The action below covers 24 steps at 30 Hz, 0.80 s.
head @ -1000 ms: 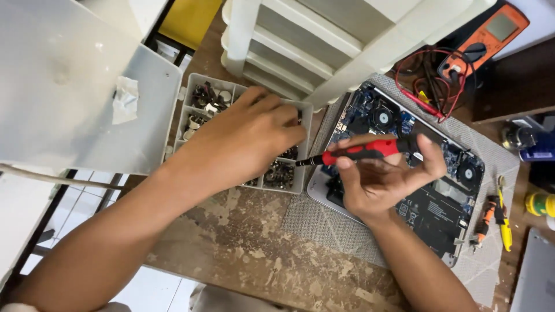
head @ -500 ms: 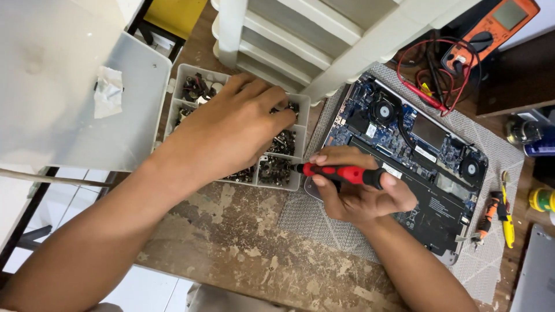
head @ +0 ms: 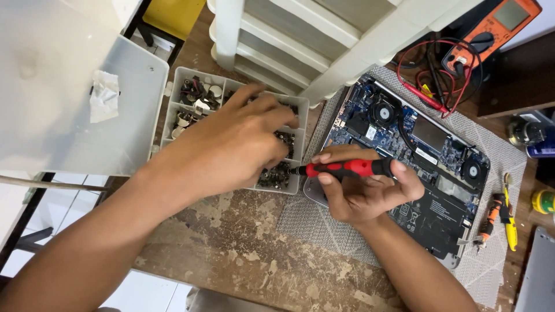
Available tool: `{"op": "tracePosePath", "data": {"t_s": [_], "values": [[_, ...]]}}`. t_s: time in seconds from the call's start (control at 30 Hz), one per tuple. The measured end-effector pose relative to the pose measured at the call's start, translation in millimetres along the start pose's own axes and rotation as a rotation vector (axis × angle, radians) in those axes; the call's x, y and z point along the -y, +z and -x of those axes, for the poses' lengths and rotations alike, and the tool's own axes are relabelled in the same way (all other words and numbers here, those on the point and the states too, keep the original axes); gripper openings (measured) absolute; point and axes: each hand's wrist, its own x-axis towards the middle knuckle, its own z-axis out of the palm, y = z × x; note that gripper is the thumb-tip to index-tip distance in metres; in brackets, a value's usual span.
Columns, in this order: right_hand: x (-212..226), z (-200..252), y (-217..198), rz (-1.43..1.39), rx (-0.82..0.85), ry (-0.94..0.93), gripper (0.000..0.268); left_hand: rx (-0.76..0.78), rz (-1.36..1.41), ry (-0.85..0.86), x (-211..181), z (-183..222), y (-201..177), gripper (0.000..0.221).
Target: The person is disassembling a laptop by unscrewing various internal components like the battery and motherboard, then organizing the screws into a parts container.
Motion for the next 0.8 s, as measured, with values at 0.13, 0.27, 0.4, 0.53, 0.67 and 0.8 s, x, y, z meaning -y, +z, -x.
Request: {"op": "tracePosePath", "data": {"t_s": [0.13,0.27,0.4,0.53,0.67,0.8], "values": [[-2.2,0.8,0.8,-0.025,-0.022,-0.014,0.072,0.156,0.014,-0.058,-10.5,-3.3,-9.2,0.010],[-1.3,-1.4,1.7,-0.028,-0.015,-0.035,0.073,0.287,0.068,-0.129,-19.4,-1.3,-11.7,0.009],[0.8,-4.5,-0.1,-0.010,0.025,-0.023,0.071,0.354,0.043,-0.198,-24.7,0.0,-9.4,0.014],[-1.4,-1.8,0.7,-0.021,0.010,-0.009,0.072,0.301,-0.006,-0.213,-25.1,4.1,-8.5,0.018],[-6.1,0.8,-0.5,-0.029,0.006,-0.062,0.074,0.217,-0.020,-0.143,-19.3,7.7,-12.3,0.024],[-4.6,1.8,0.8,-0.015,0.004,-0.037,0.071,0.028,-0.060,-0.050,-15.5,11.0,-16.0,0.013]]}}
